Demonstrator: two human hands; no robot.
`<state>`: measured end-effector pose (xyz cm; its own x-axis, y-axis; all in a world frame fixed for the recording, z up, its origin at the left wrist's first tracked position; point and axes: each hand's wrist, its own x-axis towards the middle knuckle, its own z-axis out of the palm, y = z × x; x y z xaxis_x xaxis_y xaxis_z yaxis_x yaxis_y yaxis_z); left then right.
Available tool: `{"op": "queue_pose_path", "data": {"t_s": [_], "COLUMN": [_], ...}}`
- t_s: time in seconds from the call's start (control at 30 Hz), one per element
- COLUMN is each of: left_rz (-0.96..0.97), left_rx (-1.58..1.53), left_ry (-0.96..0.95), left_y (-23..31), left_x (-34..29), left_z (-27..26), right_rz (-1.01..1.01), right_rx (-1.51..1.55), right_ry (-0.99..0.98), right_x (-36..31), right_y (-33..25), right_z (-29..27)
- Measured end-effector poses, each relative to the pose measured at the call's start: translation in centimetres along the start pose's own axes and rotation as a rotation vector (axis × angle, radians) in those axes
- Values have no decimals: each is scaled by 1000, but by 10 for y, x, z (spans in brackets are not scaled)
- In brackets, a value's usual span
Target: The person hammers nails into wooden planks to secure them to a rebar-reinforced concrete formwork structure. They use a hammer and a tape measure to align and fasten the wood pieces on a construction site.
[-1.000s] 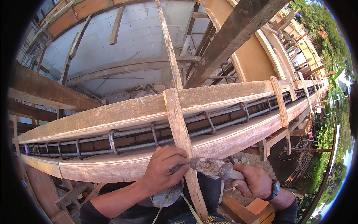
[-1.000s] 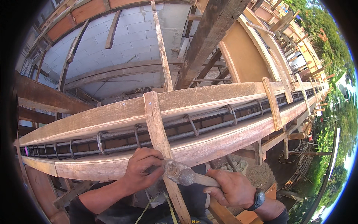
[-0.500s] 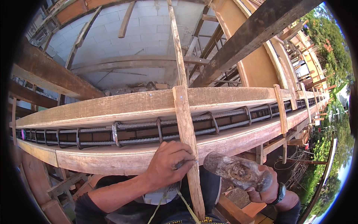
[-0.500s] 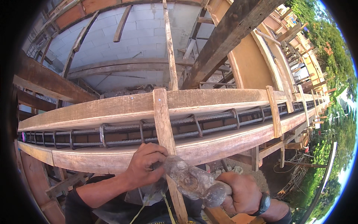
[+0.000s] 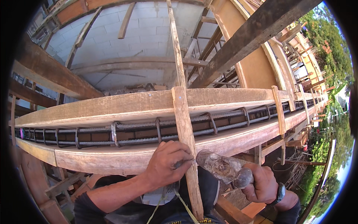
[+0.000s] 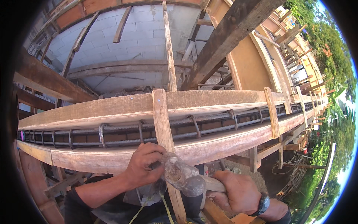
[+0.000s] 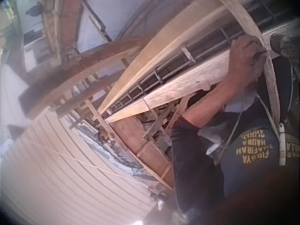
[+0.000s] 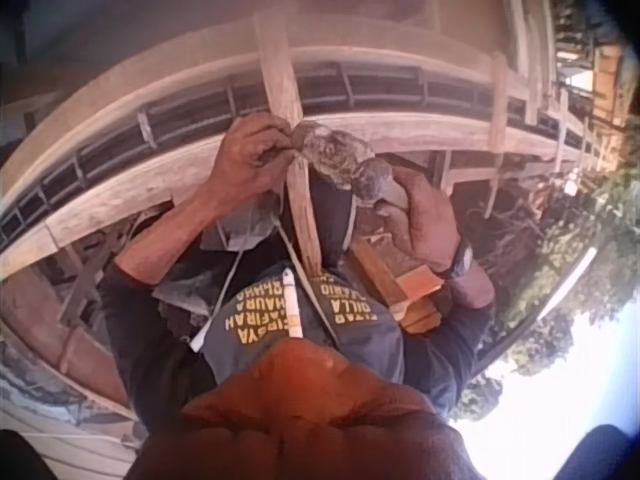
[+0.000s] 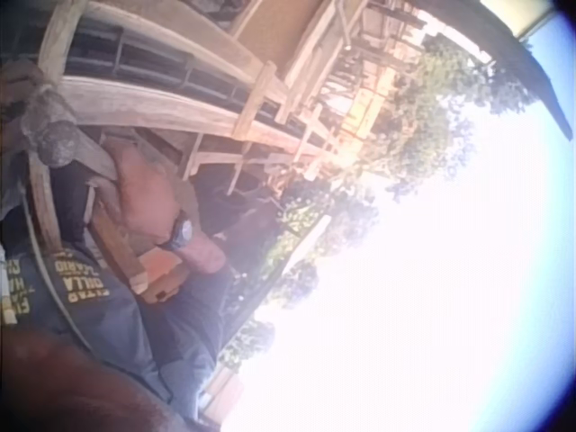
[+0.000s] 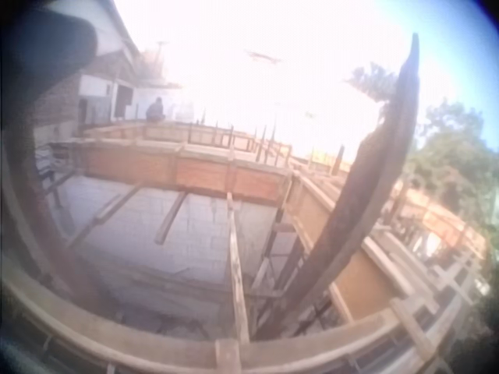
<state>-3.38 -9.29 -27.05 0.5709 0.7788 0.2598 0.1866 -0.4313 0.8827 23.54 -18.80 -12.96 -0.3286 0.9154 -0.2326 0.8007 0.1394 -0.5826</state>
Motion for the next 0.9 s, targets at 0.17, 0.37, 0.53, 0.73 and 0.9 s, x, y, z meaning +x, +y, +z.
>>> {"op": "queue_pose_path", "data": {"t_s": [0.17,0.37,0.53,0.73,0.9], "left_rz": [2,-20,-13,-9,-11], "left_rx": [-9,13,23,8,17], "left_ry": [-10,-24,-5,4,-8], "left_y": [-2,0,0,-1,3], "left_x": [0,-1,-1,-2,-3], "left_z": [3,3,1,3,0], "right_rz": [83,83,-14,19,-36], "right_rx": [-47,-101,19,-46,-26], "right_ry": [-87,-95,-10,-13,17], "right_x": [1,4,-1,-1,-2], "right_y": [6,0,-3,3,-5], "right_z": [15,12,-4,13,4]}}
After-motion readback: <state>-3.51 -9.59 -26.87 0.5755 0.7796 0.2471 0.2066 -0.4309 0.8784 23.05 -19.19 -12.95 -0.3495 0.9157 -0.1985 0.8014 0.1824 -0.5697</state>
